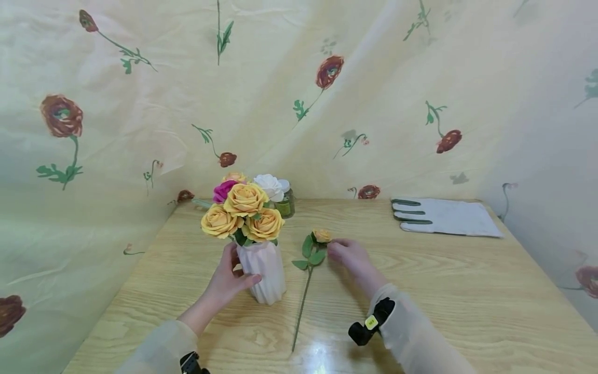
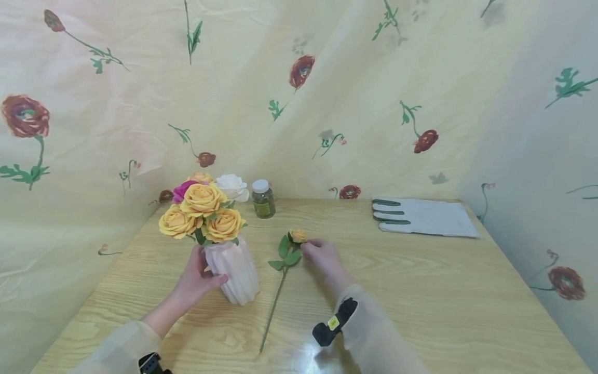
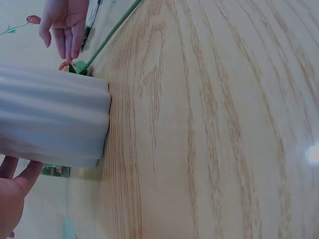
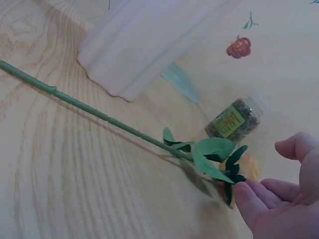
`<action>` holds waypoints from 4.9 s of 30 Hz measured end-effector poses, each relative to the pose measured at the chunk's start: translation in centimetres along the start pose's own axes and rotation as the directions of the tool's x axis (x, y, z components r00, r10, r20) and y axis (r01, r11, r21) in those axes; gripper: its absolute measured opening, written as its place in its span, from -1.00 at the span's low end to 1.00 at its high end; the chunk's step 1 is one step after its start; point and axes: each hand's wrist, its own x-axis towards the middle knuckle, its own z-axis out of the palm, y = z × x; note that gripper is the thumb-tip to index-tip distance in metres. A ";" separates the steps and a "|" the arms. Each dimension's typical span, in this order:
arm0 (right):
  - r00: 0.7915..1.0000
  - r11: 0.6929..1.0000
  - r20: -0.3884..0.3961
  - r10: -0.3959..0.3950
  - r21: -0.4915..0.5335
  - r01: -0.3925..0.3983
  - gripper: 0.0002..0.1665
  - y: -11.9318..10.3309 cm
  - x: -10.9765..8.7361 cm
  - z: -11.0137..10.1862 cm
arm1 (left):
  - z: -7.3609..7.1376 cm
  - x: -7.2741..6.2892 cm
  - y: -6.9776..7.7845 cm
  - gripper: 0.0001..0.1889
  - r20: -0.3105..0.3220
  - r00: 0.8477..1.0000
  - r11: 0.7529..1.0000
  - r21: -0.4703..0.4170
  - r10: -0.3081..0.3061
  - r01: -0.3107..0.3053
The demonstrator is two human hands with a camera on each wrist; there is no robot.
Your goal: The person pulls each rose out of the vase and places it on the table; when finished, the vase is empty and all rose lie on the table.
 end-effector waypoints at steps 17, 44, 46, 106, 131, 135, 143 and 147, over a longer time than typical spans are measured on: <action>0.986 0.990 0.132 -0.098 0.113 0.084 -0.51 -4.7 -0.9 1.6 | 0.1 0.0 0.0 -0.12 -0.016 0.999 1.000 -0.002 0.031 -0.031; 0.929 0.961 0.252 -0.270 0.137 0.242 -0.64 -10.4 -1.9 7.8 | 0.4 -0.2 0.3 -0.08 -0.056 0.998 1.000 0.001 0.023 -0.023; 0.927 0.957 0.246 -0.282 0.136 0.255 -0.65 -10.5 -1.9 8.2 | 0.5 -0.2 0.4 -0.08 -0.055 0.998 1.000 -0.007 0.015 -0.015; 0.928 0.914 -0.067 -0.368 0.160 0.374 -0.93 -13.0 -2.4 10.1 | 0.4 0.0 0.6 -0.09 -0.041 0.998 0.998 0.021 0.054 -0.053; 0.919 0.777 -0.016 -0.395 0.528 0.343 -0.85 -13.9 -2.6 8.9 | 0.3 -0.4 0.3 -0.07 -0.053 0.999 0.999 0.041 0.005 -0.003; 0.925 0.774 -0.012 -0.379 0.544 0.324 -0.87 -14.1 -2.7 8.6 | 0.4 -0.3 0.5 -0.08 -0.047 0.999 0.999 0.038 0.010 -0.008; 0.913 0.724 -0.047 -0.405 0.594 0.352 -0.85 -14.2 -2.6 7.9 | 0.4 -0.4 0.6 -0.09 -0.048 0.999 0.999 0.046 -0.003 0.005; 0.911 0.705 -0.061 -0.408 0.612 0.358 -0.83 -14.2 -2.5 7.6 | 0.4 -0.3 0.6 -0.09 -0.049 0.999 0.999 0.047 -0.003 0.006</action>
